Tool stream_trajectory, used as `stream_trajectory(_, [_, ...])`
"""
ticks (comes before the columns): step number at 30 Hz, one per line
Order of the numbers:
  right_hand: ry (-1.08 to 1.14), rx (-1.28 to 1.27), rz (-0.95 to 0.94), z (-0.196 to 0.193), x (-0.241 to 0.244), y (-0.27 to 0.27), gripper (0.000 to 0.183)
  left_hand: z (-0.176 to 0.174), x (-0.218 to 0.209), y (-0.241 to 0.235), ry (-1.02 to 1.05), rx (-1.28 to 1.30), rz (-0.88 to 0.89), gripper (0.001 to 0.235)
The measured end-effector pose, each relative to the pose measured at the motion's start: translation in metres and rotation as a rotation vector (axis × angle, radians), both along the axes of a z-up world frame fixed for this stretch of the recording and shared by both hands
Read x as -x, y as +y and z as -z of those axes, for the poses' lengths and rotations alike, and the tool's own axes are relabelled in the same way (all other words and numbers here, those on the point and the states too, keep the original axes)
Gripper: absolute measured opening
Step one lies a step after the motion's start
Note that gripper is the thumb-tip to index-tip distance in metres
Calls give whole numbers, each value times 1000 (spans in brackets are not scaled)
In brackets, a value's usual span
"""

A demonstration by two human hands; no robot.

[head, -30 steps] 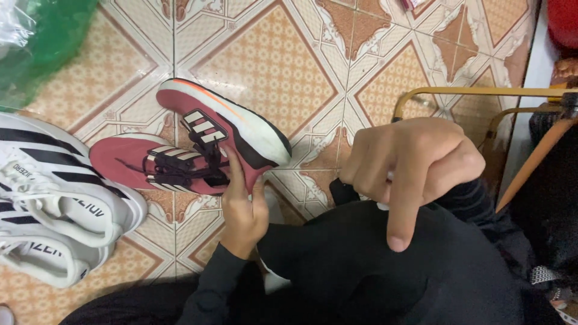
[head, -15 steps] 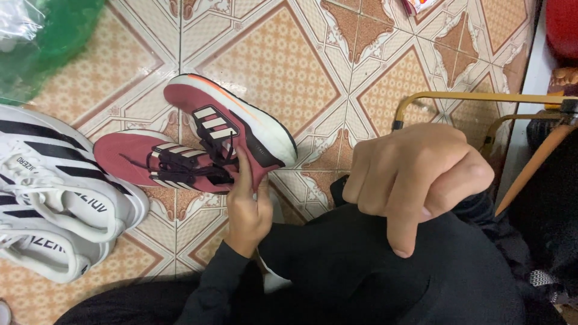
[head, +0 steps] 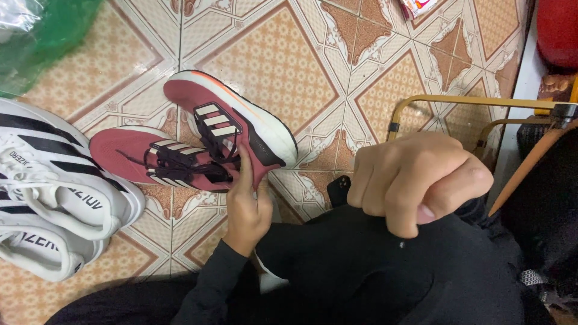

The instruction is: The person sits on the floor and wipes a white sneaker with a cloth, then places it beside its pair. They then pick up a red sneaker and wipe the sole and upper with the cloth, rotating the shoe to clean multiple sides before setting it down.

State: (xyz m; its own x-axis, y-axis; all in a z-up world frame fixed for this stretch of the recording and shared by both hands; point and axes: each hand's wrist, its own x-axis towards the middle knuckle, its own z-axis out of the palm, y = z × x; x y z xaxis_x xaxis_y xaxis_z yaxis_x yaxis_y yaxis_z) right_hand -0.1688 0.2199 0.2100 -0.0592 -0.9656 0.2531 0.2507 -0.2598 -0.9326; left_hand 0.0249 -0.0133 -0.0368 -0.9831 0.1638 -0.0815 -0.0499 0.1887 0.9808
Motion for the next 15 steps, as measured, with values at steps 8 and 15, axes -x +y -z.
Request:
stream_trajectory(8, [-6,-38,66,-8,-4,-4,30,0,-1,1,8,-46,-2,85])
stream_trajectory(15, [-31,-65,77,-5,-10,-3,16,3,-3,1,-1,-26,-13,88])
